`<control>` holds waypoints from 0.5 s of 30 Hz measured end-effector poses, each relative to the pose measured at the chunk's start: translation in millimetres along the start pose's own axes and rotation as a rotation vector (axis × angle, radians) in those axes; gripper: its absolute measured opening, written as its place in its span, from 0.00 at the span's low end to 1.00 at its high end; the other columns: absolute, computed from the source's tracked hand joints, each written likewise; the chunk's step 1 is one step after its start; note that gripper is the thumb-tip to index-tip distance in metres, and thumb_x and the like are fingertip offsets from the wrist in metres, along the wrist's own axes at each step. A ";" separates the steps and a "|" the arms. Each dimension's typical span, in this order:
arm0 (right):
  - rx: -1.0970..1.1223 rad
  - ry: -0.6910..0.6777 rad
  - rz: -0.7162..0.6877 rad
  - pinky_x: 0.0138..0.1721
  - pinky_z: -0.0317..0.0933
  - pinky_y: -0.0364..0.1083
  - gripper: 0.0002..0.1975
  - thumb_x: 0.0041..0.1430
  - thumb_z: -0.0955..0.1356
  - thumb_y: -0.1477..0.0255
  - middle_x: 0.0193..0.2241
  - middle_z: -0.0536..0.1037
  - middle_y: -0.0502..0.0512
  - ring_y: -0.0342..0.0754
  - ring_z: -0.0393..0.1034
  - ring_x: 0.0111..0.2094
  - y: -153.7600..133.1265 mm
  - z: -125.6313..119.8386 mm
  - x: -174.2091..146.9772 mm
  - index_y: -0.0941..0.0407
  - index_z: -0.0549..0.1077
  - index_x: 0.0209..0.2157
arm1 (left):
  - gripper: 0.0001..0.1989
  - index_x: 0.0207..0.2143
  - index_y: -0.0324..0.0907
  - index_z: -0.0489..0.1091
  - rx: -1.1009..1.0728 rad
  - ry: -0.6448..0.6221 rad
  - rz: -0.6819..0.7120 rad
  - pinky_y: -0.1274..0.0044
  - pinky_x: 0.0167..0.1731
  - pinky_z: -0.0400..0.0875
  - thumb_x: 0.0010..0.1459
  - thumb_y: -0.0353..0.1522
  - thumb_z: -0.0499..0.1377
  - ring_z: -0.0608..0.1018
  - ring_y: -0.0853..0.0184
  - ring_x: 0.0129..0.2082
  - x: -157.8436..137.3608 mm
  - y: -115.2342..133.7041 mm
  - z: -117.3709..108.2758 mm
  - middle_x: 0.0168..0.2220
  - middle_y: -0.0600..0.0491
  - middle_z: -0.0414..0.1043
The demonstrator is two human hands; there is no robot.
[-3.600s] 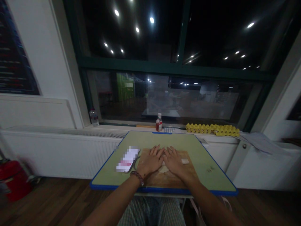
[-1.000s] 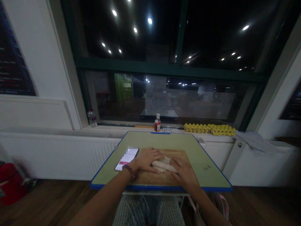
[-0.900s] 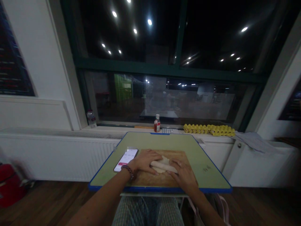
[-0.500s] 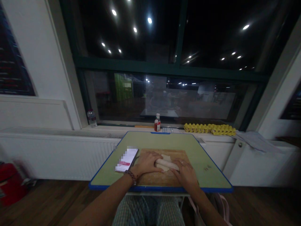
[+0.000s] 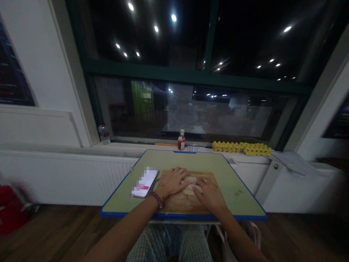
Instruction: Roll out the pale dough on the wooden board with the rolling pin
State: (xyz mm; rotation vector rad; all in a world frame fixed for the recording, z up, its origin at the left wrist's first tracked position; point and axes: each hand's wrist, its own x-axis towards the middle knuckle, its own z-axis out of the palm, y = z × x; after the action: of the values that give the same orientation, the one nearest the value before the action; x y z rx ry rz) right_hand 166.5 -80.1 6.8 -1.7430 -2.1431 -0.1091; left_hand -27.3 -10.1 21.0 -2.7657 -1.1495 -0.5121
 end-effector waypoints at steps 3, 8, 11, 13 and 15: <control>-0.040 -0.026 0.019 0.57 0.54 0.49 0.22 0.69 0.56 0.61 0.54 0.73 0.59 0.51 0.63 0.57 -7.7 -3.7 11.1 0.55 0.72 0.52 | 0.25 0.57 0.48 0.66 -0.025 -0.033 -0.049 0.68 0.58 0.58 0.68 0.47 0.42 0.65 0.61 0.58 7.2 -3.0 6.7 0.59 0.52 0.66; -0.092 -0.090 0.054 0.57 0.52 0.52 0.23 0.70 0.53 0.64 0.54 0.73 0.61 0.53 0.64 0.57 -11.3 -5.5 33.7 0.55 0.71 0.54 | 0.27 0.61 0.51 0.61 -0.118 -0.156 -0.076 0.68 0.63 0.50 0.68 0.48 0.39 0.59 0.64 0.65 18.8 -12.0 15.0 0.64 0.54 0.60; -0.096 -0.121 0.057 0.57 0.51 0.55 0.23 0.70 0.53 0.65 0.54 0.74 0.61 0.54 0.64 0.57 -8.4 -2.1 42.6 0.54 0.71 0.54 | 0.30 0.65 0.48 0.56 -0.174 -0.242 -0.147 0.68 0.63 0.47 0.67 0.49 0.37 0.55 0.65 0.67 27.6 -18.4 17.3 0.67 0.52 0.54; -0.080 -0.135 0.042 0.60 0.48 0.56 0.22 0.70 0.53 0.67 0.56 0.73 0.61 0.54 0.61 0.59 -6.7 3.3 45.2 0.54 0.71 0.55 | 0.31 0.66 0.45 0.52 -0.187 -0.287 -0.243 0.69 0.63 0.49 0.67 0.48 0.38 0.55 0.64 0.67 35.3 -20.7 19.2 0.68 0.49 0.52; -0.078 -0.125 0.060 0.62 0.43 0.58 0.22 0.69 0.53 0.68 0.59 0.69 0.60 0.56 0.56 0.63 -6.6 9.3 45.0 0.53 0.69 0.57 | 0.33 0.67 0.41 0.51 -0.169 -0.311 -0.353 0.70 0.62 0.50 0.65 0.47 0.40 0.56 0.62 0.67 43.3 -20.4 22.2 0.68 0.46 0.51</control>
State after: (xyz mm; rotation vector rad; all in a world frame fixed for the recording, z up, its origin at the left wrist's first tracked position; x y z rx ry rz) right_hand 150.7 -37.1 14.3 -1.9030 -2.1988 -0.0709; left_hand -7.3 38.2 14.4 -2.8655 -1.7590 -0.2159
